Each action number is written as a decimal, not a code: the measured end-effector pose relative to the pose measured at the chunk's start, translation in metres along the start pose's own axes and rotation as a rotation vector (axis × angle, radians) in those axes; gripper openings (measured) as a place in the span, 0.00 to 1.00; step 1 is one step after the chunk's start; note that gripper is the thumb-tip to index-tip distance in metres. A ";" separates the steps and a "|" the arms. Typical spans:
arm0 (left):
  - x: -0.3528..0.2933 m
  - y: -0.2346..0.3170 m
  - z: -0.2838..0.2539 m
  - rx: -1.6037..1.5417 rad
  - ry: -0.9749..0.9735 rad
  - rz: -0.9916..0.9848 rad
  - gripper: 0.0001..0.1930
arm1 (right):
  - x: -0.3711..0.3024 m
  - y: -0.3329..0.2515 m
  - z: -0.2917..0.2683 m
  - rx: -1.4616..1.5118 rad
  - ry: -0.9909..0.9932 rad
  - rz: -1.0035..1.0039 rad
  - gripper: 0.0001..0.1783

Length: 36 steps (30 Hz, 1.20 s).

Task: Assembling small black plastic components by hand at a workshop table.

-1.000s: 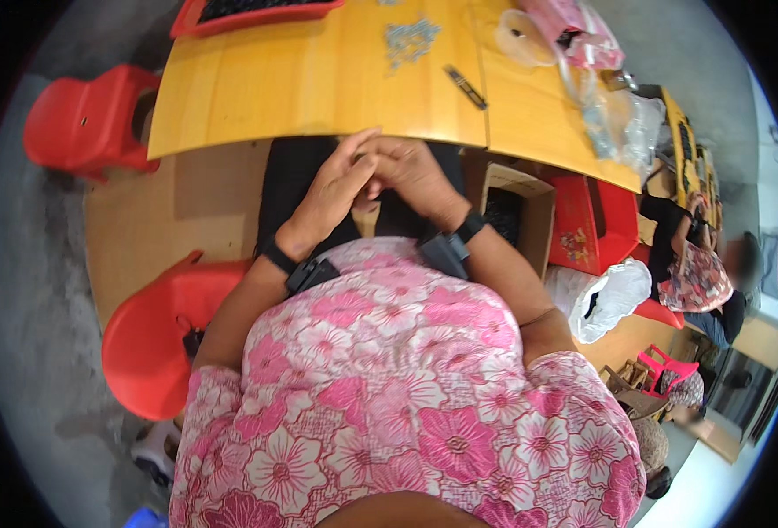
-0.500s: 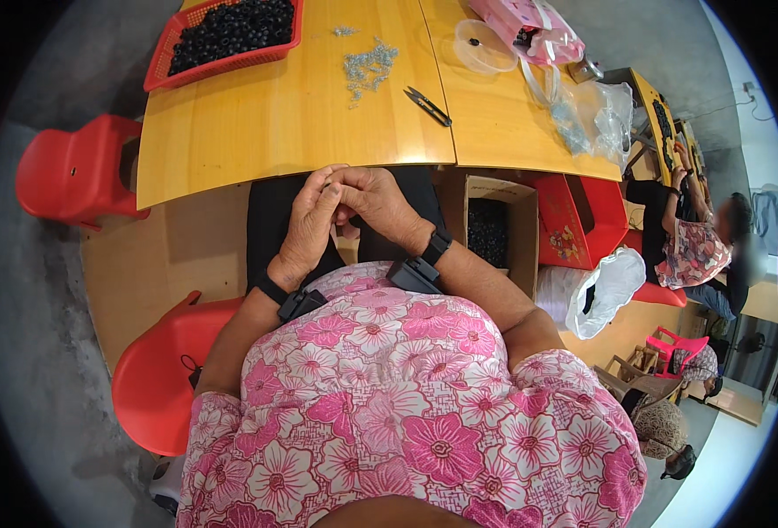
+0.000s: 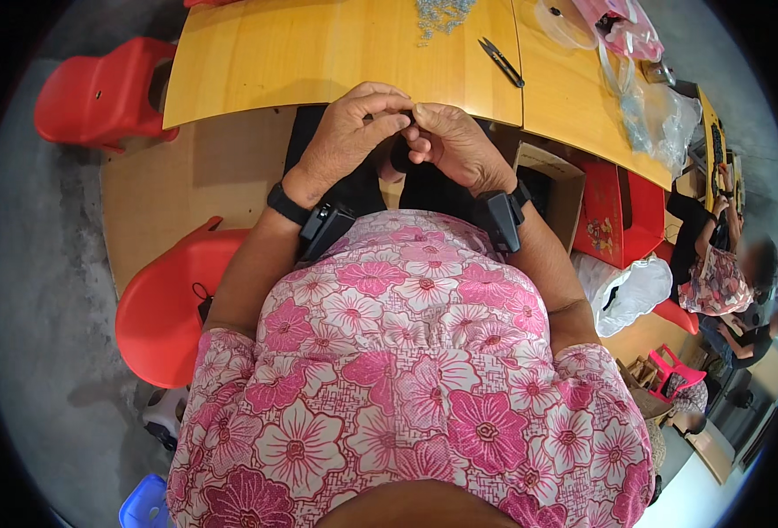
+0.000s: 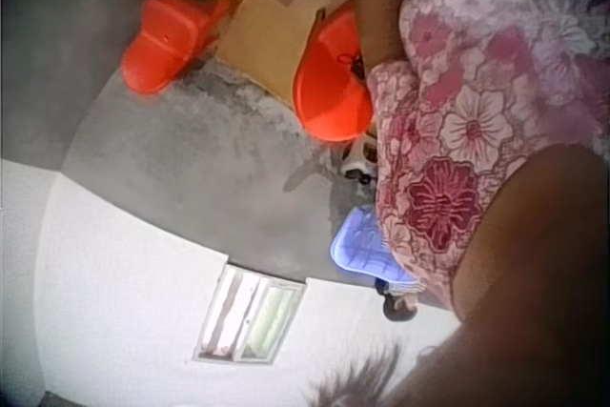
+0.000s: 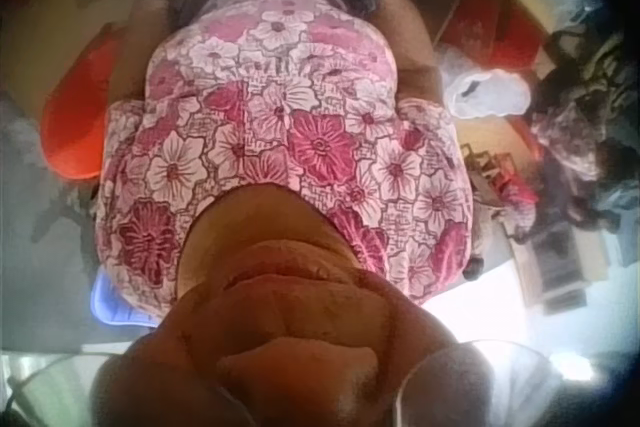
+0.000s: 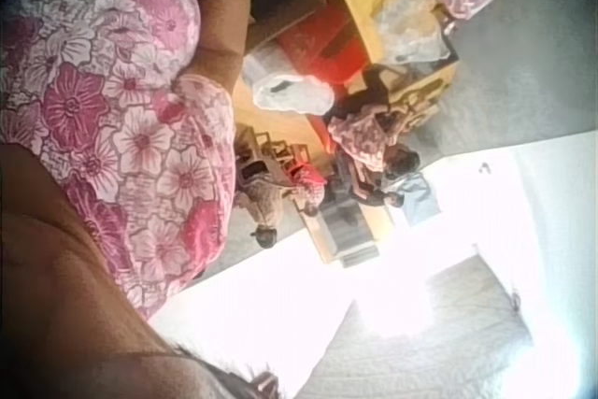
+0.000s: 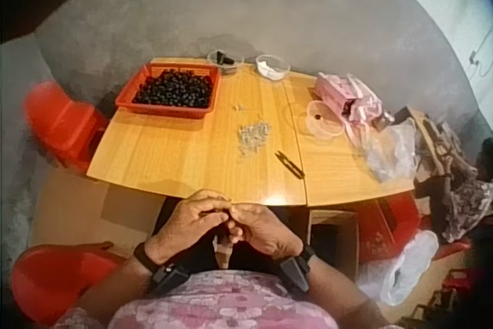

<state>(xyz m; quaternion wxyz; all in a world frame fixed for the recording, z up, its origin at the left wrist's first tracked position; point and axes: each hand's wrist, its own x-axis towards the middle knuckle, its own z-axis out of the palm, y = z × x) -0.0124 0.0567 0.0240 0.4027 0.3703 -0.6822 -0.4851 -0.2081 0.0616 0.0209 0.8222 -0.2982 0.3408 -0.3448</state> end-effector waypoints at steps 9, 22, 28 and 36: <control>-0.010 0.003 0.007 0.221 0.191 0.140 0.09 | -0.004 0.002 0.016 0.104 0.087 0.074 0.18; -0.017 -0.009 0.025 -0.143 0.263 0.009 0.14 | -0.007 0.009 0.021 -0.016 0.020 -0.083 0.20; -0.023 0.004 0.033 -0.470 -0.052 -0.243 0.32 | -0.006 0.014 0.016 -0.597 0.052 -0.334 0.16; -0.025 0.002 0.039 -0.827 0.213 -0.439 0.25 | -0.005 0.013 0.024 -0.990 0.308 -0.676 0.13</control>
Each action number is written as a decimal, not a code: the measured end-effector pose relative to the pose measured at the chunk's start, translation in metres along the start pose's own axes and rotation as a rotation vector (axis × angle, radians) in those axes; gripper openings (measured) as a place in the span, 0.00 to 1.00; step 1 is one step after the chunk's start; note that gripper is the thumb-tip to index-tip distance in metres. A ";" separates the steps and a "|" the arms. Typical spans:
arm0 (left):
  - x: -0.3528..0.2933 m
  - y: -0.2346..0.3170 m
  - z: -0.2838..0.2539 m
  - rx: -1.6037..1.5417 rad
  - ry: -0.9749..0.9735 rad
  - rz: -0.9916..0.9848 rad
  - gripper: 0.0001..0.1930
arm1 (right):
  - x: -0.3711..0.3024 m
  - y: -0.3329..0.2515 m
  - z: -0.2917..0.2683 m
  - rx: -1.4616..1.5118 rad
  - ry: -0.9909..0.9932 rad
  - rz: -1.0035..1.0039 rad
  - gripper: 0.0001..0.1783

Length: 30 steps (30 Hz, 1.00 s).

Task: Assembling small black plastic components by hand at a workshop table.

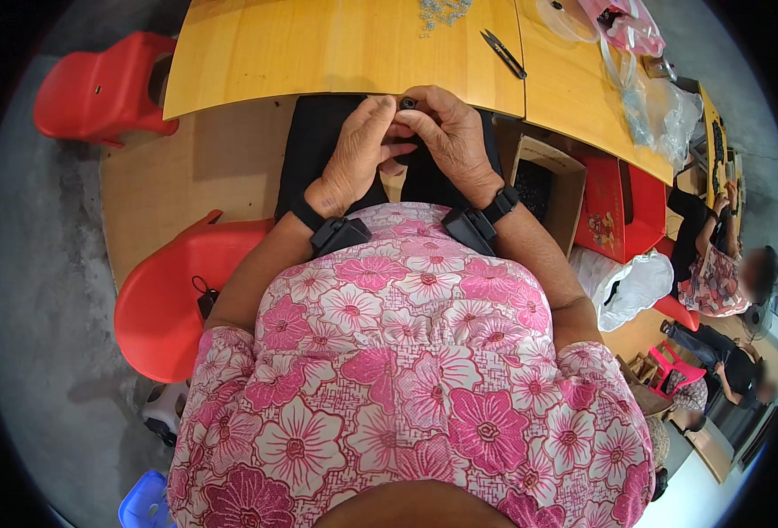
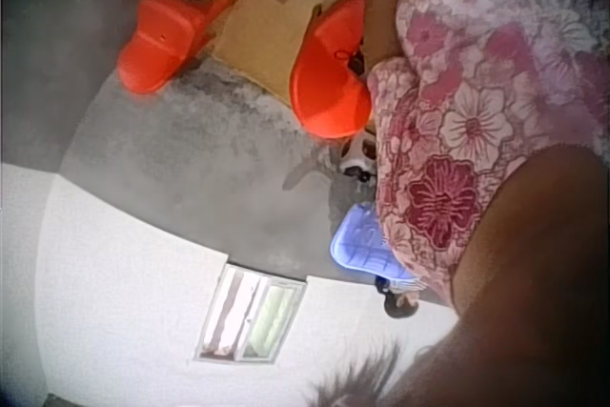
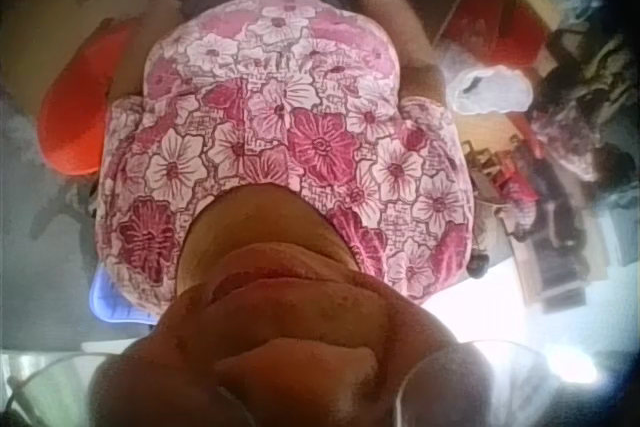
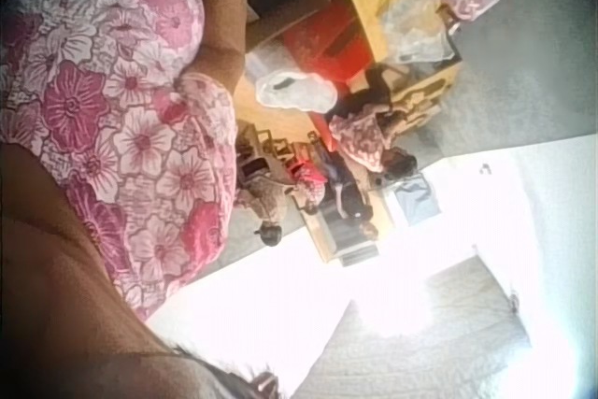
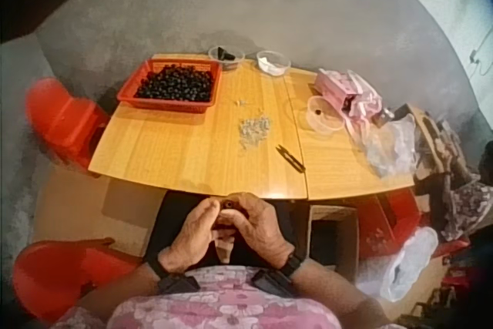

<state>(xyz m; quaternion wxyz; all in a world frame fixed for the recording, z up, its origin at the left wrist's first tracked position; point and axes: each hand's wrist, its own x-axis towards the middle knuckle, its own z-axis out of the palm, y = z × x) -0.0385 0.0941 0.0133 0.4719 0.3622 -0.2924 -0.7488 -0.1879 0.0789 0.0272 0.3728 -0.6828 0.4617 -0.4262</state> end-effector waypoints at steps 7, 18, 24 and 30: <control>0.005 0.007 -0.014 -0.145 -0.065 -0.173 0.15 | 0.001 -0.007 -0.001 -0.098 0.038 -0.052 0.15; 0.003 0.006 -0.014 -0.193 -0.084 -0.172 0.15 | 0.002 -0.004 0.000 0.035 -0.019 -0.015 0.12; -0.001 0.005 -0.009 -0.034 -0.111 -0.081 0.18 | 0.005 0.002 -0.001 -0.159 -0.051 -0.134 0.13; -0.002 0.021 0.000 0.447 -0.173 0.137 0.25 | 0.002 -0.001 0.000 -0.044 -0.057 -0.106 0.13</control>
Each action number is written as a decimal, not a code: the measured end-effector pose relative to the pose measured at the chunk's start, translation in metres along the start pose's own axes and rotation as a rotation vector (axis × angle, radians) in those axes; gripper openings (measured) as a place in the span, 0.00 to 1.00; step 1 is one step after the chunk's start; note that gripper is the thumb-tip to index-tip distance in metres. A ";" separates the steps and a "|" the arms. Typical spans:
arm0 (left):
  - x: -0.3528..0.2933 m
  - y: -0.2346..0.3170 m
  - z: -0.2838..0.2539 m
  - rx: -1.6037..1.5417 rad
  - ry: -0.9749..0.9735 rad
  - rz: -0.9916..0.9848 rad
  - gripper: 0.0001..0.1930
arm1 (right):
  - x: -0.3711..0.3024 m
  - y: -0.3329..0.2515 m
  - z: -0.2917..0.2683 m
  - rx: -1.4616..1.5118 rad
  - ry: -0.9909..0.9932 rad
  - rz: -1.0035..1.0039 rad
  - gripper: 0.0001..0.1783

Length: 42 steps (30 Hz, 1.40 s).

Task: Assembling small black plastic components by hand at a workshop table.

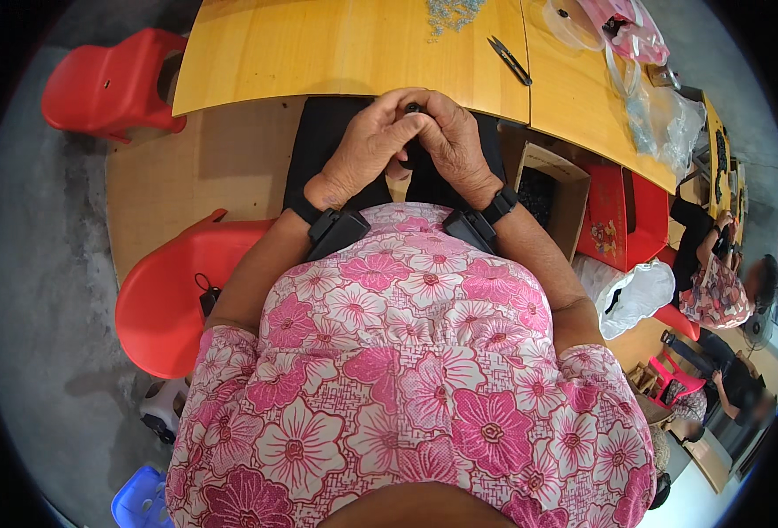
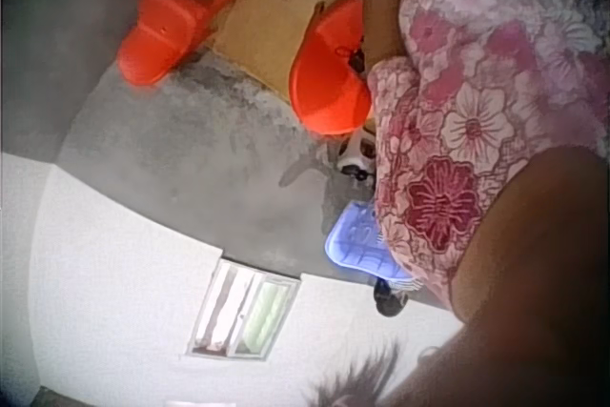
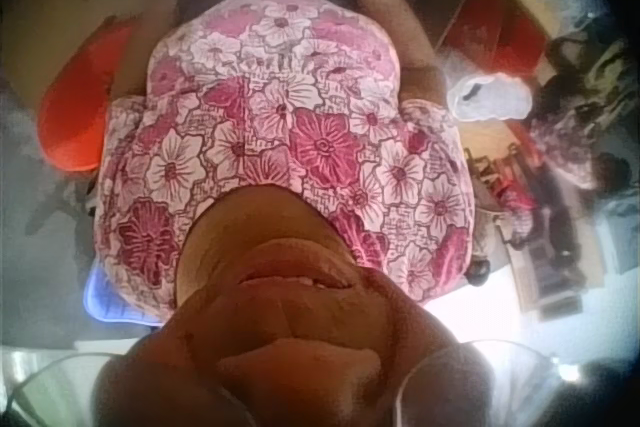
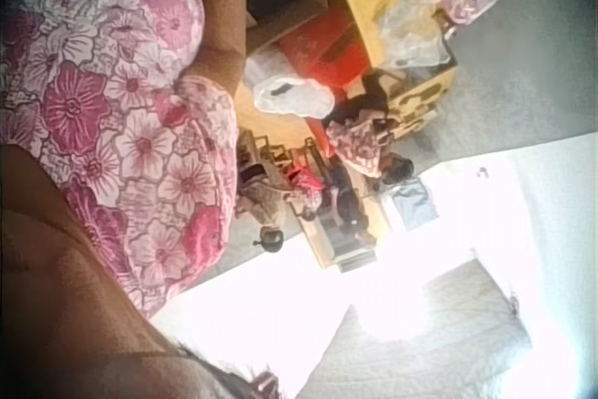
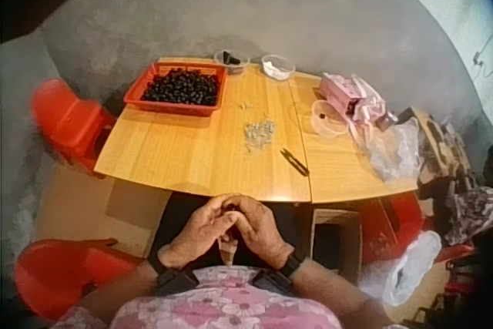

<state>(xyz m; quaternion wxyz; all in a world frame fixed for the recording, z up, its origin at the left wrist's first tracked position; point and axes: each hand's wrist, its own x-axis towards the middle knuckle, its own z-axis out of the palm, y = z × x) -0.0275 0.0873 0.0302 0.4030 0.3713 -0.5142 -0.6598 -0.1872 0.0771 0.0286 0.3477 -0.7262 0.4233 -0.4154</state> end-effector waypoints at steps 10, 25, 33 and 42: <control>0.004 -0.009 0.005 0.116 0.063 0.157 0.21 | -0.001 -0.009 0.002 0.253 -0.011 0.137 0.11; 0.003 -0.009 0.015 0.155 0.177 0.206 0.17 | -0.005 -0.002 0.005 0.306 0.018 0.184 0.10; 0.009 -0.007 -0.011 0.306 0.199 0.297 0.13 | 0.006 -0.004 -0.005 1.306 -0.096 0.715 0.17; 0.007 -0.002 -0.010 0.439 0.305 0.370 0.09 | 0.007 0.008 -0.004 1.556 -0.157 0.866 0.16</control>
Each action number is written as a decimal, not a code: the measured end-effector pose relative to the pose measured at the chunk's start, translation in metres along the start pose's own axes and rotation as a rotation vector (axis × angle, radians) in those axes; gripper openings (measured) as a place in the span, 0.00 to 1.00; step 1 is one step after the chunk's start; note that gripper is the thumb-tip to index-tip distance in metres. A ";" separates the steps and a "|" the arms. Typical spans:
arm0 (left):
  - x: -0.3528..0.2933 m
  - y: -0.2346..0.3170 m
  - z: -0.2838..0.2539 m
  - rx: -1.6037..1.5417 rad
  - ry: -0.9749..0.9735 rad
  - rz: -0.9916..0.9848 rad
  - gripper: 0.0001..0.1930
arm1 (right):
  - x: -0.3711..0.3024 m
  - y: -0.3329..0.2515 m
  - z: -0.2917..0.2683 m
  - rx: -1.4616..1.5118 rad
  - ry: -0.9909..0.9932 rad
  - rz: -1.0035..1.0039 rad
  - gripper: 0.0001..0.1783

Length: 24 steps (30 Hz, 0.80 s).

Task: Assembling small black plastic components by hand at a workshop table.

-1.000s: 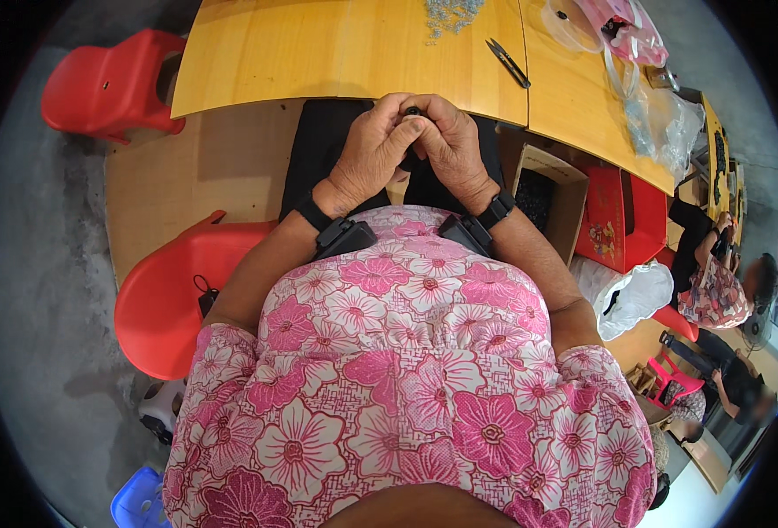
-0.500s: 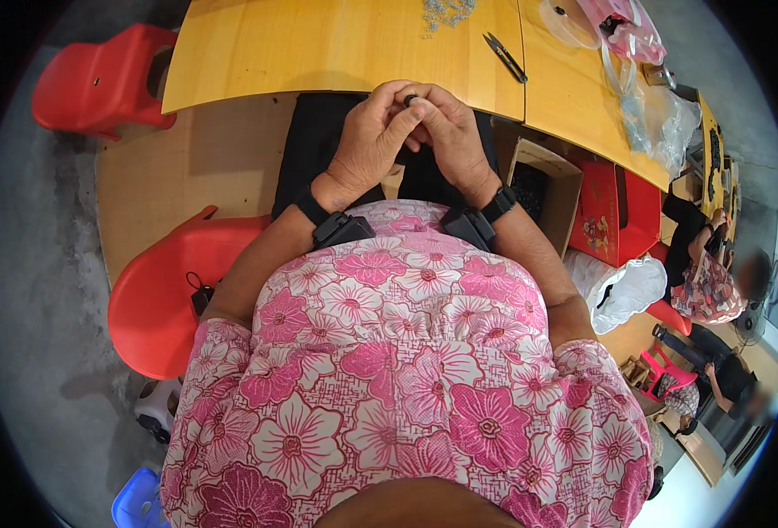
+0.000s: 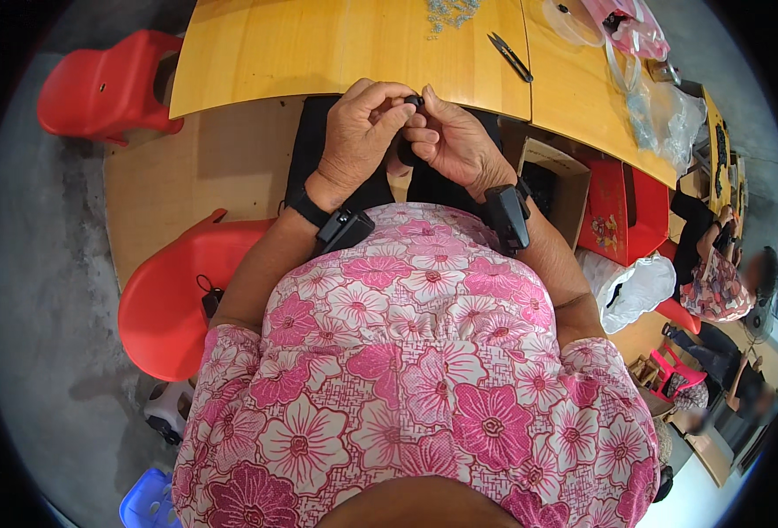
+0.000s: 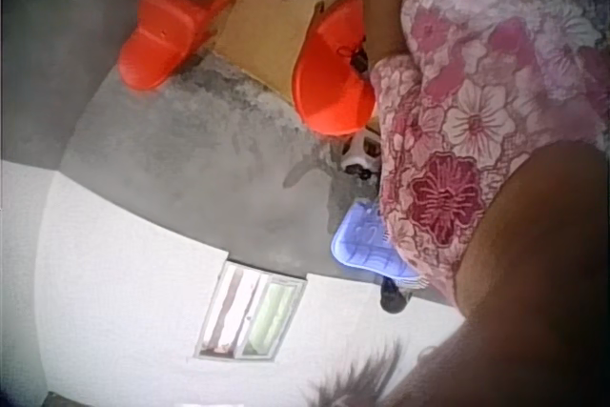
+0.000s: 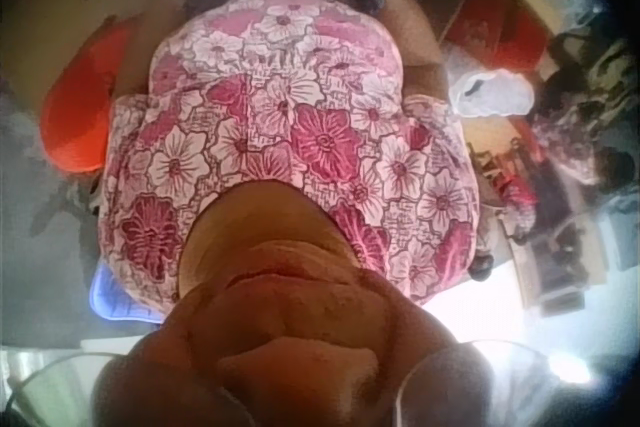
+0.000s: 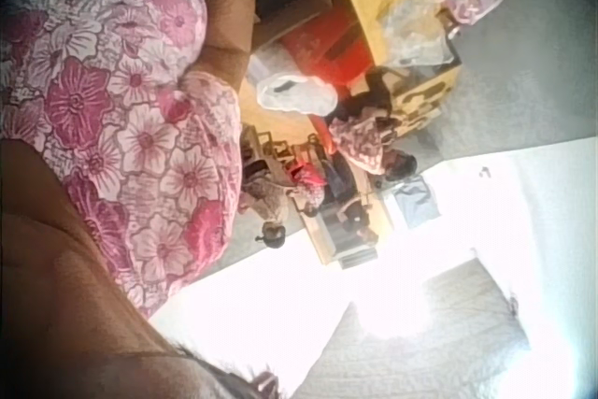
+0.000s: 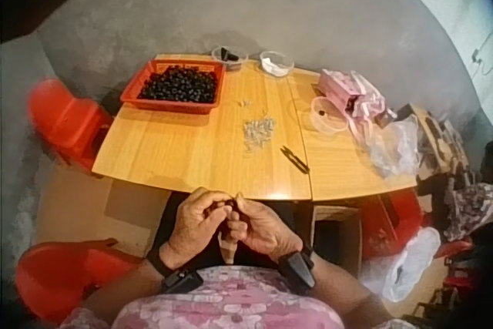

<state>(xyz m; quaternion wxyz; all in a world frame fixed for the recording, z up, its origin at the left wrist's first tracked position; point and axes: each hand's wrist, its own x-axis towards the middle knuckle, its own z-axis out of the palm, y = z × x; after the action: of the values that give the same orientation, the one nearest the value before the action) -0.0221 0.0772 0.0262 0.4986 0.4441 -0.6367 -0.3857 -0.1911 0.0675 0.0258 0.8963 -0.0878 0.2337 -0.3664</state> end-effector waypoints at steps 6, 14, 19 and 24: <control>-0.002 0.003 0.004 -0.041 0.000 -0.090 0.08 | -0.001 0.000 -0.003 0.017 -0.024 0.019 0.17; -0.007 -0.007 0.010 -0.175 0.038 -0.190 0.09 | 0.001 0.004 -0.004 0.001 -0.012 0.021 0.17; -0.010 -0.010 0.009 -0.270 0.019 -0.312 0.10 | -0.005 0.000 0.003 -0.432 0.188 -0.066 0.17; -0.009 -0.007 0.007 -0.392 -0.002 -0.389 0.10 | -0.002 0.003 0.005 -0.547 0.309 -0.220 0.14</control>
<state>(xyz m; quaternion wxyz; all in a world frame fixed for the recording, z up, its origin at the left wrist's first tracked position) -0.0265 0.0842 0.0158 0.4911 0.4526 -0.4532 -0.5904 -0.1883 0.0715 0.0298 0.7486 -0.2931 0.4458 -0.3937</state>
